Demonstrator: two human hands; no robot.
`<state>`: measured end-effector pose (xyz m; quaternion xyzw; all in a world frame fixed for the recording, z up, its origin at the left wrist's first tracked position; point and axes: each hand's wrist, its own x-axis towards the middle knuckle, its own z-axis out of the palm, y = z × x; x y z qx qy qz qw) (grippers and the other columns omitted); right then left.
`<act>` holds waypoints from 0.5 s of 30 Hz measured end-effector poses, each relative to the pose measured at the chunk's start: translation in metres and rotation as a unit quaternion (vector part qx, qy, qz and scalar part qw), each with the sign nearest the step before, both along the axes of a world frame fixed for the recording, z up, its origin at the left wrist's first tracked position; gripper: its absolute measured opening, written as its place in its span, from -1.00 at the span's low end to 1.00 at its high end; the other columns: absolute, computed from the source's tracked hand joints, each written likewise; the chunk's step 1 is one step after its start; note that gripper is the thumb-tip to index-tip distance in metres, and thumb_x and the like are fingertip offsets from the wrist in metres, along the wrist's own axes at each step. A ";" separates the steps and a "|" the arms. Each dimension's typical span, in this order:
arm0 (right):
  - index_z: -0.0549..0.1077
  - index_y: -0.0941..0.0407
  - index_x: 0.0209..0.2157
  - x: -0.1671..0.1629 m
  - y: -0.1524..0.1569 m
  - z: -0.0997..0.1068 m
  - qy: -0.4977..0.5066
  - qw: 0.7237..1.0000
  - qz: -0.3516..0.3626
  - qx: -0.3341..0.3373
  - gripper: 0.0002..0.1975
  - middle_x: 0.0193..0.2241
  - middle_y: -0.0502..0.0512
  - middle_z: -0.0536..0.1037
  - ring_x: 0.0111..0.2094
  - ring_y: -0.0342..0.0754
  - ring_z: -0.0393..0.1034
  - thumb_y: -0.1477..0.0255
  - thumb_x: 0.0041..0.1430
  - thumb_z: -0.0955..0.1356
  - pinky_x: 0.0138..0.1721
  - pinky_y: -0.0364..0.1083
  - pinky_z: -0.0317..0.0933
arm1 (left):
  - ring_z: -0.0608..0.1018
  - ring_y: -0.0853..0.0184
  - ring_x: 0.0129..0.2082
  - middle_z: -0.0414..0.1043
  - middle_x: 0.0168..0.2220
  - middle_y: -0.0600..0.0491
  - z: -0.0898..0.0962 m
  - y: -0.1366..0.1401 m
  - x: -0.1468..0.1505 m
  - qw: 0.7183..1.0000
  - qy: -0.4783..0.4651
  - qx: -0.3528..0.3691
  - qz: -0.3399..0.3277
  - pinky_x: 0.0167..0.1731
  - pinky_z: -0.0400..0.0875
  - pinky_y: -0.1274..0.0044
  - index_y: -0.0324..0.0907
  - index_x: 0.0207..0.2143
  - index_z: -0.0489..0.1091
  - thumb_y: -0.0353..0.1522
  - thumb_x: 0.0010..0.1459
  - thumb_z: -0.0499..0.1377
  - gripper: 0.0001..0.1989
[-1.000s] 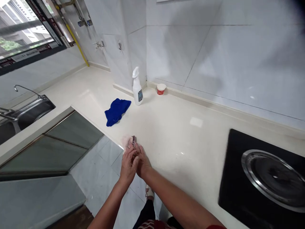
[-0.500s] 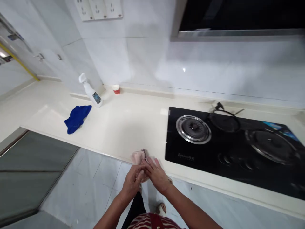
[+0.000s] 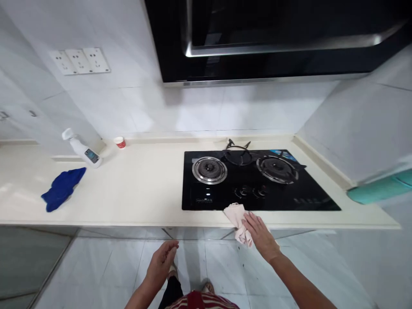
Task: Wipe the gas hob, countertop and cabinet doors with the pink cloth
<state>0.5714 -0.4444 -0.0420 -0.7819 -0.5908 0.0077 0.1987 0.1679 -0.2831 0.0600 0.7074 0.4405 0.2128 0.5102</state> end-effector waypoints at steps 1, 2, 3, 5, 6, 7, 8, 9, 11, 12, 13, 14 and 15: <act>0.45 0.09 0.10 0.010 -0.012 0.003 0.007 0.999 -0.038 0.004 -0.42 0.20 0.17 0.40 0.32 0.03 0.15 0.63 0.07 0.16 0.33 0.18 0.10 | 0.63 0.21 -0.16 0.62 -0.18 -0.05 0.000 -0.003 0.002 1.000 -0.001 -0.009 -0.007 -0.10 0.53 0.39 -0.08 -0.14 0.53 0.02 0.20 0.13 -0.57; 0.46 0.12 0.06 0.018 -0.023 0.008 0.011 0.997 -0.075 0.007 -0.47 0.14 0.21 0.45 0.27 0.06 0.22 0.60 0.08 0.16 0.28 0.18 0.16 | 0.63 0.20 -0.16 0.63 -0.18 -0.05 0.000 -0.005 0.004 1.000 -0.002 -0.017 -0.014 -0.10 0.54 0.40 -0.09 -0.14 0.53 0.03 0.19 0.14 -0.56; 0.46 0.13 0.03 0.027 -0.034 0.013 0.013 0.994 -0.111 0.009 -0.53 0.06 0.24 0.49 0.19 0.09 0.31 0.56 0.11 0.17 0.21 0.17 0.24 | 0.63 0.20 -0.15 0.63 -0.18 -0.06 0.000 -0.007 0.007 0.999 -0.001 -0.024 -0.022 -0.11 0.55 0.40 -0.08 -0.14 0.53 0.04 0.18 0.14 -0.55; 0.45 0.12 -0.02 0.043 -0.054 0.026 0.021 0.980 -0.195 0.016 -0.61 -0.07 0.26 0.52 0.01 0.13 0.41 0.44 0.15 0.19 0.04 0.14 0.34 | 0.64 0.20 -0.16 0.63 -0.17 -0.05 0.003 -0.009 0.012 0.999 0.006 -0.025 -0.039 -0.12 0.56 0.41 -0.07 -0.14 0.54 0.04 0.17 0.14 -0.55; 0.43 0.12 -0.02 0.051 -0.063 0.034 0.023 0.970 -0.241 0.022 -0.62 -0.10 0.26 0.51 -0.05 0.14 0.41 0.38 0.16 0.20 -0.04 0.13 0.36 | 0.64 0.20 -0.18 0.63 -0.17 -0.05 0.004 -0.009 0.015 0.999 0.010 -0.020 -0.046 -0.13 0.56 0.41 -0.07 -0.14 0.54 0.04 0.17 0.14 -0.56; 0.42 0.12 -0.02 0.061 -0.071 0.044 0.025 0.957 -0.288 0.029 -0.61 -0.11 0.27 0.49 -0.08 0.16 0.41 0.32 0.16 0.21 -0.10 0.12 0.36 | 0.64 0.21 -0.21 0.63 -0.18 -0.05 0.006 -0.009 0.018 0.998 0.013 -0.013 -0.053 -0.14 0.56 0.41 -0.07 -0.15 0.54 0.03 0.17 0.14 -0.57; 0.40 0.14 -0.01 0.070 -0.077 0.054 0.025 0.941 -0.336 0.038 -0.59 -0.09 0.31 0.45 -0.08 0.18 0.39 0.25 0.17 0.22 -0.13 0.12 0.35 | 0.64 0.22 -0.23 0.63 -0.18 -0.04 0.009 -0.009 0.021 0.998 0.016 -0.005 -0.058 -0.15 0.56 0.41 -0.07 -0.15 0.55 0.02 0.18 0.15 -0.58; 0.38 0.15 0.01 0.080 -0.082 0.063 0.026 0.922 -0.383 0.049 -0.54 -0.04 0.36 0.41 -0.05 0.22 0.36 0.19 0.16 0.24 -0.14 0.14 0.33 | 0.64 0.22 -0.23 0.63 -0.19 -0.04 0.011 -0.008 0.023 0.998 0.017 0.003 -0.063 -0.16 0.56 0.42 -0.06 -0.16 0.55 0.01 0.18 0.15 -0.59; 0.32 0.19 0.07 0.096 -0.083 0.077 0.033 0.883 -0.463 0.065 -0.41 0.06 0.46 0.29 0.00 0.29 0.31 0.09 0.14 0.27 -0.14 0.19 0.31 | 0.64 0.21 -0.22 0.63 -0.20 -0.04 0.015 -0.006 0.027 0.997 0.016 0.019 -0.070 -0.17 0.56 0.43 -0.06 -0.16 0.56 -0.01 0.19 0.15 -0.61; 0.29 0.21 0.09 0.102 -0.080 0.081 0.042 0.867 -0.491 0.070 -0.36 0.10 0.50 0.24 0.00 0.32 0.30 0.05 0.12 0.28 -0.14 0.22 0.30 | 0.64 0.21 -0.22 0.64 -0.20 -0.04 0.017 -0.004 0.028 0.997 0.017 0.028 -0.073 -0.17 0.56 0.43 -0.05 -0.17 0.56 -0.02 0.19 0.15 -0.62; 0.28 0.21 0.08 0.104 -0.073 0.082 0.055 0.857 -0.508 0.071 -0.34 0.12 0.53 0.20 -0.01 0.33 0.30 0.02 0.11 0.28 -0.14 0.24 0.30 | 0.64 0.21 -0.21 0.64 -0.20 -0.03 0.017 -0.003 0.028 0.996 0.018 0.036 -0.076 -0.17 0.56 0.43 -0.04 -0.17 0.56 -0.02 0.19 0.15 -0.63; 0.28 0.22 0.06 0.103 -0.065 0.081 0.069 0.853 -0.513 0.070 -0.35 0.11 0.54 0.20 -0.01 0.34 0.30 0.03 0.10 0.28 -0.13 0.27 0.29 | 0.64 0.21 -0.21 0.64 -0.21 -0.03 0.018 -0.002 0.028 0.996 0.021 0.043 -0.078 -0.17 0.56 0.43 -0.04 -0.17 0.56 -0.03 0.20 0.15 -0.64; 0.30 0.21 0.01 0.096 -0.053 0.077 0.084 0.856 -0.506 0.069 -0.40 0.09 0.54 0.22 -0.01 0.35 0.29 0.05 0.09 0.29 -0.11 0.31 0.28 | 0.64 0.21 -0.21 0.64 -0.21 -0.03 0.018 0.000 0.026 0.995 0.022 0.050 -0.079 -0.17 0.56 0.43 -0.04 -0.17 0.56 -0.03 0.20 0.15 -0.64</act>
